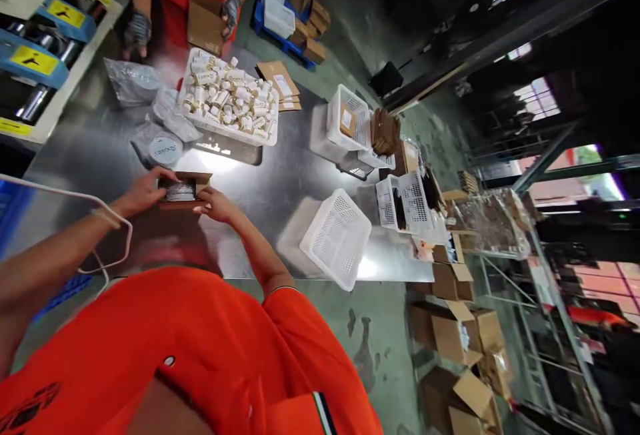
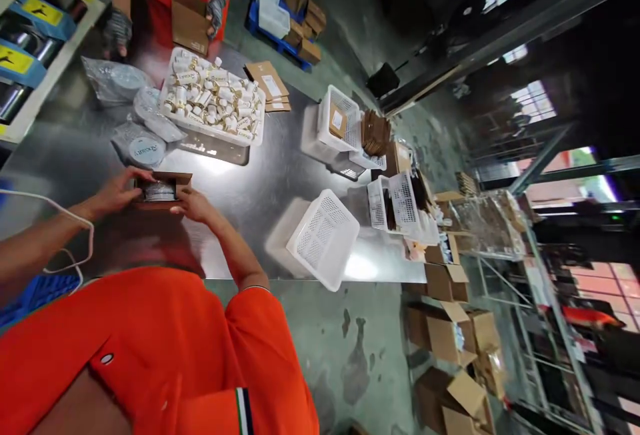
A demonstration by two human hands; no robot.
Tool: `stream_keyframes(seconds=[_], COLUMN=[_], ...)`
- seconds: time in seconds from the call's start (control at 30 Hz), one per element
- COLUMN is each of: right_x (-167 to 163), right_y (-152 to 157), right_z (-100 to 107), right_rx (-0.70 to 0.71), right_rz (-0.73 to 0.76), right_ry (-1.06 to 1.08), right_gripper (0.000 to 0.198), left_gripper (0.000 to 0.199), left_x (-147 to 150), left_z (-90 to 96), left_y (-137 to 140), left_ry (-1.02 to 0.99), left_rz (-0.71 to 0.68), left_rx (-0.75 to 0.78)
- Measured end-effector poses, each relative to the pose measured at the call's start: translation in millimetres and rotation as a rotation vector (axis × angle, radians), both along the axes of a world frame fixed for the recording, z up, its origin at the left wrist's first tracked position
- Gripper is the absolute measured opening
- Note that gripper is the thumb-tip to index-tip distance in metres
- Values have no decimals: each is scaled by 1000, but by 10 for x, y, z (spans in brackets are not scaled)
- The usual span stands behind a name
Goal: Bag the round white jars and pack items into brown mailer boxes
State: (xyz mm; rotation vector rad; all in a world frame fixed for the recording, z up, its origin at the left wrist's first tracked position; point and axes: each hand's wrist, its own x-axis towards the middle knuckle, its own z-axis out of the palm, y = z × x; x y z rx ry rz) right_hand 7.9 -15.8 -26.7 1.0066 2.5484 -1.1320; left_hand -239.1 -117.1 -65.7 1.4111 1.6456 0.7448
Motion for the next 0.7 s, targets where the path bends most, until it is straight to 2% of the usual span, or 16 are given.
stream_keyframes(seconds=[0.07,0.17,0.27,0.33,0.4,0.43,0.47,0.53,0.6,0.63,0.7], right_x=[62,17,-103,-178,-222,-226,-217,-165,-92,-60,-30], right_y=[-21,-26,2,37,80,100,114,109,46,-5,-127], right_z=[-41,-105,-109,-83,-62,-61,-69,-112,-179,-212,-265], right_rx=[26,60,113,262,445,490,493,421,364,357,339], right_rz=[29,48,40,-74,-169,-160,-113,3,30,4,-60], right_ry=[-15,-78,-179,-235,-224,-207,-194,-193,-221,-243,-308], right_gripper=[17,19,20,26,46,55,57,47,45,52,79], left_gripper=[77,107,116,112,99,91,84,75,71,69,65], left_x=[-198,-262,-118,-47,-50,-69,-88,-84,9,85,246], left_z=[-102,-246,-333,-327,-264,-218,-168,-80,-35,-33,-59], left_y=[-35,33,197,294,336,330,305,205,69,3,-92], left_ry=[-106,-175,-197,-190,-190,-189,-184,-152,-84,-32,79], left_rz=[125,93,83,79,51,35,22,12,28,42,69], left_rx=[-52,-190,-287,-317,-332,-335,-333,-314,-283,-267,-245])
